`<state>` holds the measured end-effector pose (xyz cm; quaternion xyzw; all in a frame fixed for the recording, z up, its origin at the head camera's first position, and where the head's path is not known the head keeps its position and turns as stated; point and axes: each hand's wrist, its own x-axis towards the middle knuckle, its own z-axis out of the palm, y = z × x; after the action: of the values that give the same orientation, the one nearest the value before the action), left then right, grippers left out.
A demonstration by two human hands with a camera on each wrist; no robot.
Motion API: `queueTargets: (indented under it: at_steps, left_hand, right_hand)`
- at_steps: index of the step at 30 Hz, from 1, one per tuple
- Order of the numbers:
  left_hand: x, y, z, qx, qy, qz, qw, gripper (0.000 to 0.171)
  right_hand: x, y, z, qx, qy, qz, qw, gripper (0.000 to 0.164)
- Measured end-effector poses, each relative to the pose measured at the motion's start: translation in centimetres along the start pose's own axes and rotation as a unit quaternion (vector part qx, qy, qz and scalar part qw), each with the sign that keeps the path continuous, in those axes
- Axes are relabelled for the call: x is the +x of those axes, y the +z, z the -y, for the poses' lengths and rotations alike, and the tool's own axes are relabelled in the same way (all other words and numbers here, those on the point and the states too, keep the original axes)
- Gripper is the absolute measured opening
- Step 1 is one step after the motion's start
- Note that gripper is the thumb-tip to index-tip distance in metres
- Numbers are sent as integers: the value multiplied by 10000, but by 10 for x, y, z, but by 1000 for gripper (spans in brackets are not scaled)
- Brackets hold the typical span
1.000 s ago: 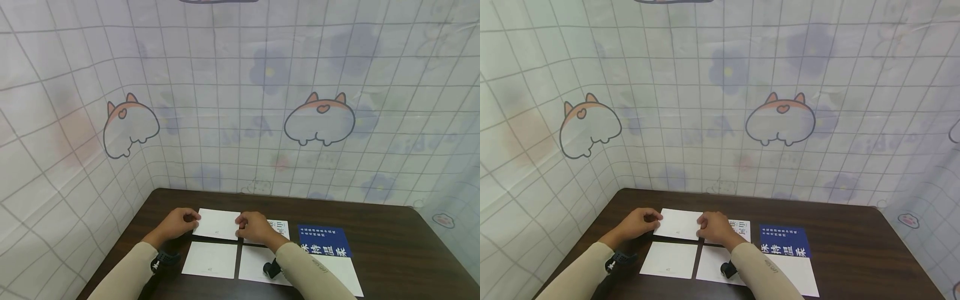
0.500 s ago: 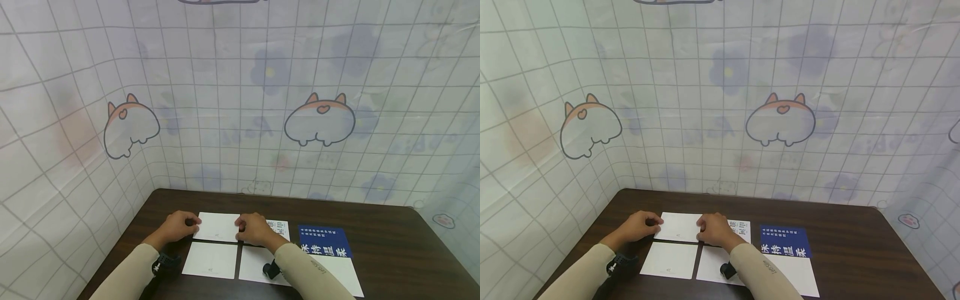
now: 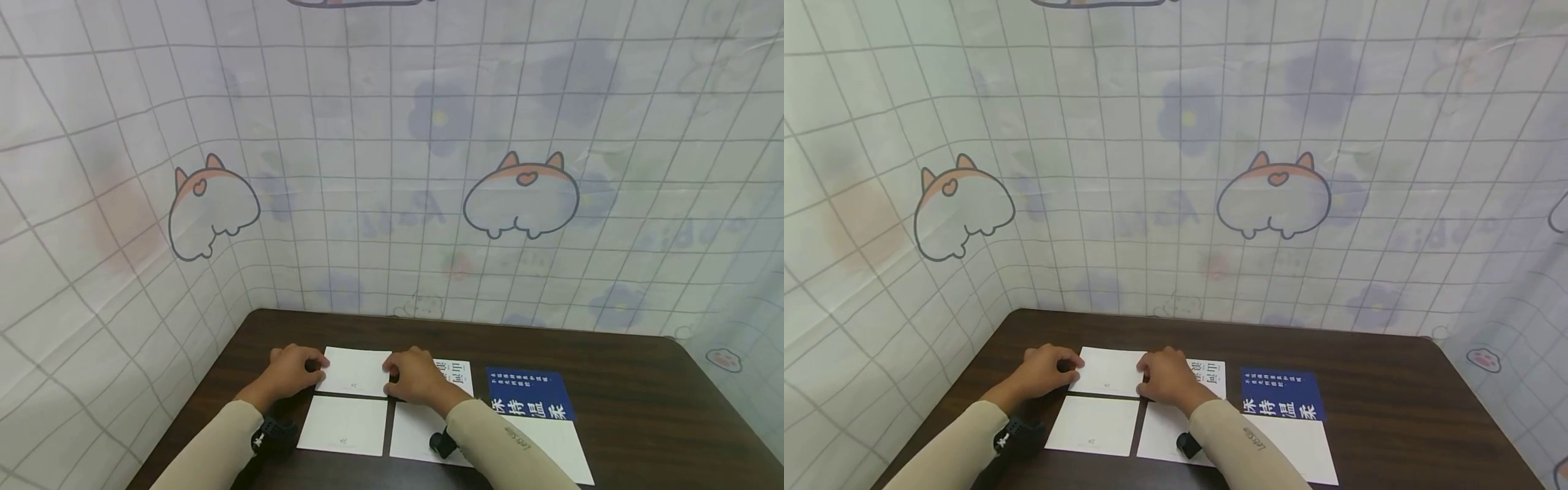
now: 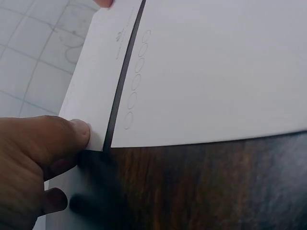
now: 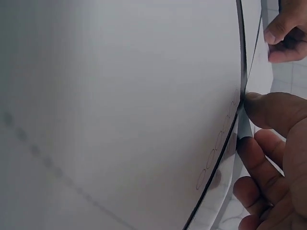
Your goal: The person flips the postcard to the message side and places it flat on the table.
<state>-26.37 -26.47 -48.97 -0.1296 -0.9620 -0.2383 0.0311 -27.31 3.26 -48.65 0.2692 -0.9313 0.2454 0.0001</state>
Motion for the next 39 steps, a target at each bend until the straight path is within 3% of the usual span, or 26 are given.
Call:
queueTargets:
  at_steps: [19,30,39]
  left_hand:
    - [0,2,-3,284,-137,-39,9995,16]
    - [-1,2,-1,340,-63,49,9994,12]
    - [-4,0,-3,363,83,29,9993,18]
  right_hand:
    - [0,-5,3,-418,-198,45,9989,28]
    - [0,-1,2,-278,-124,25,9995,28]
    - [-6,-8,-5,296,-180,-127,9993,27]
